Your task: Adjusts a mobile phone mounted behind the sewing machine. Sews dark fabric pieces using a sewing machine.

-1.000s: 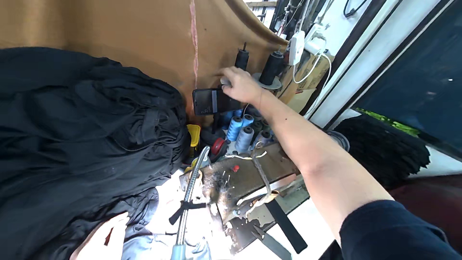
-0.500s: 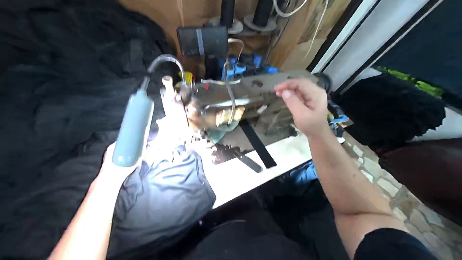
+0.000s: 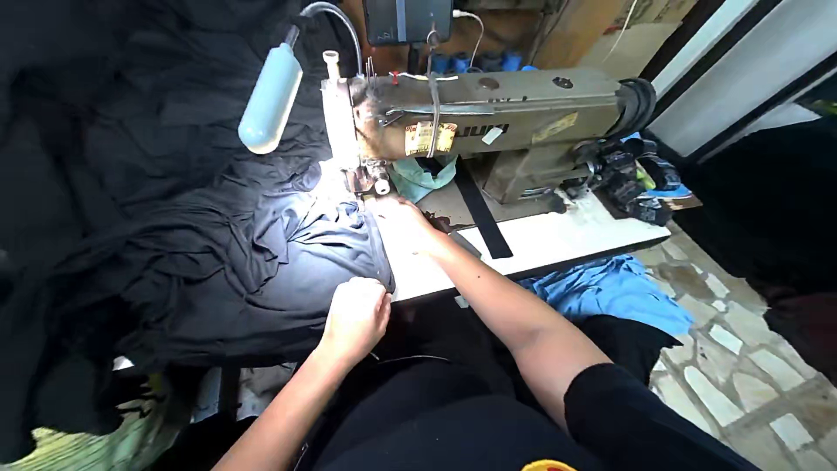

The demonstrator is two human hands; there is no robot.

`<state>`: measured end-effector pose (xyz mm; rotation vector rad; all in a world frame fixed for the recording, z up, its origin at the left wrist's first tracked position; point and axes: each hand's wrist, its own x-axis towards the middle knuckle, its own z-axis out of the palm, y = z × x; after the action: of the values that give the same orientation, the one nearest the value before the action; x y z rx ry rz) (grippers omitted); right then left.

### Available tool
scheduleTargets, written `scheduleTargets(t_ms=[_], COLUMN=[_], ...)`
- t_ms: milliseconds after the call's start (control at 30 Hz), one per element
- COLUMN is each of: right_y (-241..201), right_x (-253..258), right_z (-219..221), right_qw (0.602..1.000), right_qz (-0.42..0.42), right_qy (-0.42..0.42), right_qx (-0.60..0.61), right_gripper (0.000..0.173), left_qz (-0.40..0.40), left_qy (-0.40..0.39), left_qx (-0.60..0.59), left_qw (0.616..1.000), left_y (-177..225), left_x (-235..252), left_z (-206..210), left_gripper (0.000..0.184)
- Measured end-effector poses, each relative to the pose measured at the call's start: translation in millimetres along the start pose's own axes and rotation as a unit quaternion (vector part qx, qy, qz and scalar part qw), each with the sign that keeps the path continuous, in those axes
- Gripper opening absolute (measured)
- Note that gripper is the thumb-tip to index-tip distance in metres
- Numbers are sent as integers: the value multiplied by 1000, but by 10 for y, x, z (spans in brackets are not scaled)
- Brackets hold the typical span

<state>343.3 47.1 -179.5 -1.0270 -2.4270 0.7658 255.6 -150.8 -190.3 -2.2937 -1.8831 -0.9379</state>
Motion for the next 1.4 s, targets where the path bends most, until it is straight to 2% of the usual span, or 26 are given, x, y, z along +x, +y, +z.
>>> scheduleTargets(t_ms=[100,167,267,333,433,533,633,767,900,1033,1133,1267,1333,1400], right_y=[-49,-116,-80,-41,-30,-22,-69,-26,-29,-3,13,32,38,40], right_x=[-33,-184,-470,-542,-498,-457,-501,-549,-582,-549,-498,-492,-498,-507], right_z=[-22,-86,-4,71,104,108,95,174,157,146,161,201,197,191], right_qw=[999,996,977,963,971,955,948,955,962,969,974,968,964,963], right_qz=[-3,-75,-208,-254,-221,-272,-299,-278,-253,-226,-203,-221,-232,-238], right_qy=[-30,-30,48,88,59,84,56,41,43,73,81,94,99,95], right_qx=[-16,-32,-16,-18,-72,-85,-96,-96,-92,-75,-65,-77,-85,-84], right_gripper=[37,31,21,20,24,20,10,15,16,17,18,18,17,16], left_qz=[-13,-27,-21,-14,-2,5,9,11,-84,-126,-145,-94,-5,76], left_qy=[62,78,70,64,49,12,-7,-44,-159,-178,-172,-115,-39,-11], left_qx=[-44,-66,-83,-94,-112,-144,-81,10,113,160,157,149,129,76], left_qw=[997,994,994,993,992,989,997,999,977,963,962,978,991,994], left_y=[77,60,15,-11,-47,-164,-420,-873,-1038,-1116,-1142,-1260,-1338,-1381], left_x=[-4,5,13,28,72,185,520,1028,1178,1238,1338,1272,1156,987], left_z=[-213,-320,-344,-333,-344,-421,-528,-381,-203,-148,-115,3,47,38], left_gripper=[26,26,25,25,25,28,35,35,32,44,44,51,49,45])
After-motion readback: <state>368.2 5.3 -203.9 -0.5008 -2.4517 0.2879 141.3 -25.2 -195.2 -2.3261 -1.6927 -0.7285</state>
